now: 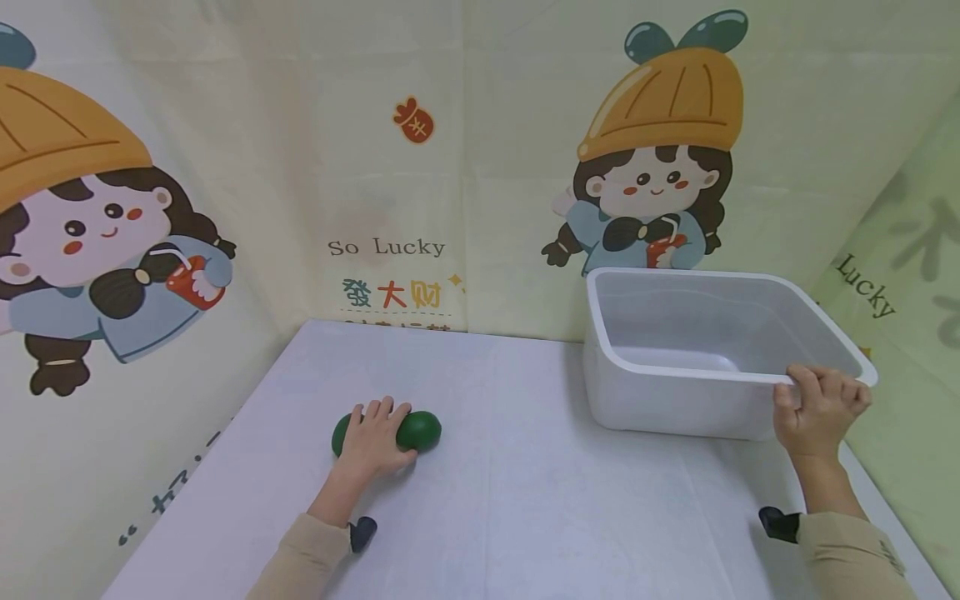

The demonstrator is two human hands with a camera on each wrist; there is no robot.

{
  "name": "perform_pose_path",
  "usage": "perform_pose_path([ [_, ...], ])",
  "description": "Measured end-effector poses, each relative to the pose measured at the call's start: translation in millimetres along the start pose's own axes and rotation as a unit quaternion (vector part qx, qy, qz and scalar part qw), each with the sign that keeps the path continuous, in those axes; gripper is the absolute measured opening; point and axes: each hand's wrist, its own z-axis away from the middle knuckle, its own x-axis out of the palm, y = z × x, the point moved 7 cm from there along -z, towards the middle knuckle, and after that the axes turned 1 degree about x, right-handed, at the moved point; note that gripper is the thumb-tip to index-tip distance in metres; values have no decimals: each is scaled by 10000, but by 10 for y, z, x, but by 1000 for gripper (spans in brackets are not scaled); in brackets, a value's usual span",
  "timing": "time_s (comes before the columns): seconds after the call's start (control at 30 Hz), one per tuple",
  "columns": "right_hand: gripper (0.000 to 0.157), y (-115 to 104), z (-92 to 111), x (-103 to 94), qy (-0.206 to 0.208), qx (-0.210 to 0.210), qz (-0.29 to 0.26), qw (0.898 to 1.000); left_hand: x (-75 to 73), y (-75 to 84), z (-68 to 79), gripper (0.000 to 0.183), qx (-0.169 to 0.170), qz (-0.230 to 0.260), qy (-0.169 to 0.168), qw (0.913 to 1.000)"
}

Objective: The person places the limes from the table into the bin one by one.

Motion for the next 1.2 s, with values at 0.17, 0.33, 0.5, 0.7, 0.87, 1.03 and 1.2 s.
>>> perform_pose_path([
  [0.17, 62, 9, 7, -4, -12, -12, 5, 10000, 17, -19, 7, 69, -78, 8, -60, 10000],
  [0.33, 63, -2, 3, -10, 37, -14, -24, 10000, 41, -26, 5, 69, -80, -7, -86, 9999],
  [0.5, 65, -13, 0, -16, 91, -11, -44, 9999, 58, -29, 0, 68, -68, -50, -44, 10000],
  [0.7, 64, -8, 5, -21, 114, -5, -58, 9999, 73, -31, -4, 68, -71, -74, -37, 9999],
  [0.87, 62, -2, 8, -25, 111, 16, -117, 9999, 87, -32, -7, 68, -80, -69, -47, 9999],
  [1.03, 60, -4, 8, -23, 121, 12, -176, 9998, 102, -35, -7, 68, -86, -58, -47, 9999],
  [1.2, 60, 7, 16, -18, 96, 15, -196, 9998, 109, -35, -8, 68, -91, -71, -39, 9999],
])
